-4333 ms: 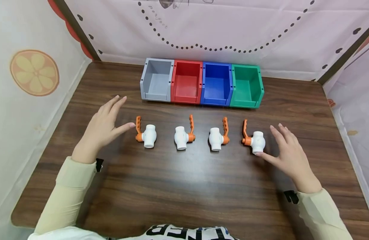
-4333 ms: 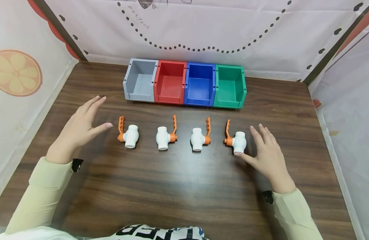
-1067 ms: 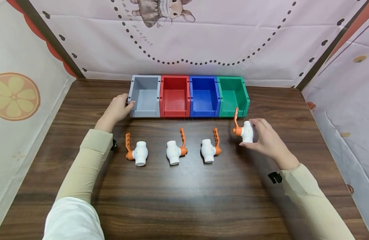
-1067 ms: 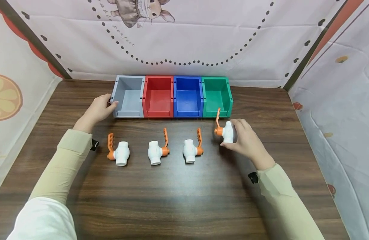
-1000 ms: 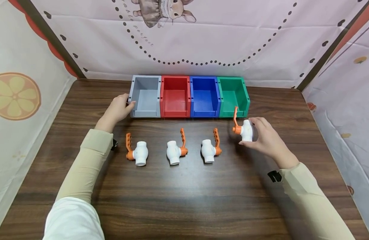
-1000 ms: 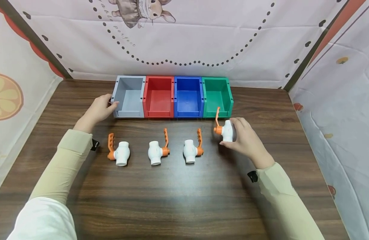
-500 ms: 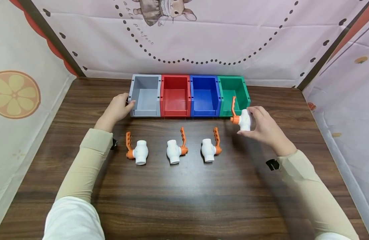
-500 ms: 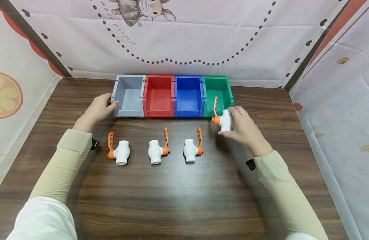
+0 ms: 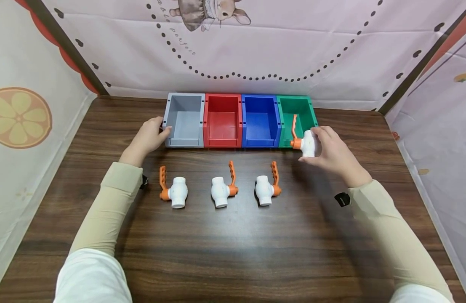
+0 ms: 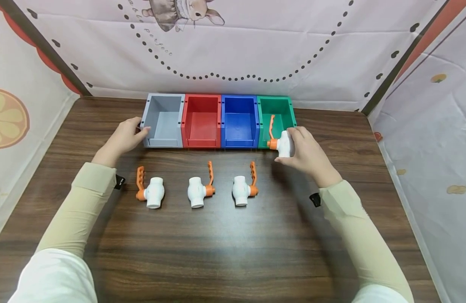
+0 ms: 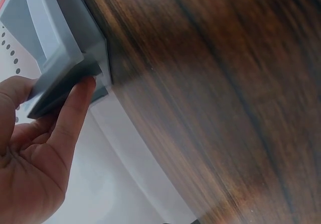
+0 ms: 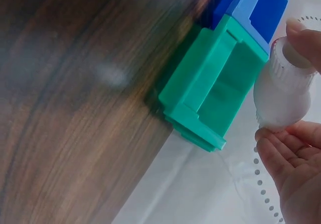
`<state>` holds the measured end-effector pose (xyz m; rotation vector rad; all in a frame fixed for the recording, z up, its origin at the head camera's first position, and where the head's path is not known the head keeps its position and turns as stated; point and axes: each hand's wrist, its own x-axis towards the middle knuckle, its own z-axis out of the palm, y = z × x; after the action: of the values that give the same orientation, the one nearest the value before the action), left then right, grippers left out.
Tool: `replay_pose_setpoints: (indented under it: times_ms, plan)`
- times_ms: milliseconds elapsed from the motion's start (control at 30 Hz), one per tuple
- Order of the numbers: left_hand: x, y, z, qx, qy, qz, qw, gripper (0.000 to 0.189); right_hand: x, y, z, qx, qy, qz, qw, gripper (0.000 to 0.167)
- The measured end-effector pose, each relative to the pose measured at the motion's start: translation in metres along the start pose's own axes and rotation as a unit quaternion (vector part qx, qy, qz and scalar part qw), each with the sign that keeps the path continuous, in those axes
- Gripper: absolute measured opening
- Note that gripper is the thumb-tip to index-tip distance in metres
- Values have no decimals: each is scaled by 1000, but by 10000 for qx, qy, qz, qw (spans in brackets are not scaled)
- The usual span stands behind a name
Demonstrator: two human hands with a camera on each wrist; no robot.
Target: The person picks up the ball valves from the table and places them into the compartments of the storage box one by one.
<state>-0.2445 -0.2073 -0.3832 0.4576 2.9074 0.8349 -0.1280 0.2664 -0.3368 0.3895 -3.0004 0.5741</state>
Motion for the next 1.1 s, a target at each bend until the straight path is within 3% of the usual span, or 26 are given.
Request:
replay_pose_setpoints:
  times_ms: [567,1100]
  plan:
    - [1,-1,0,-11,-111,-109,9999,45,37,11,-3,-37,-133,84,9999,79]
    - [0,-2,0,-49,-137,-132,9998,46,69,17,1,-184,-661,394,9969,79]
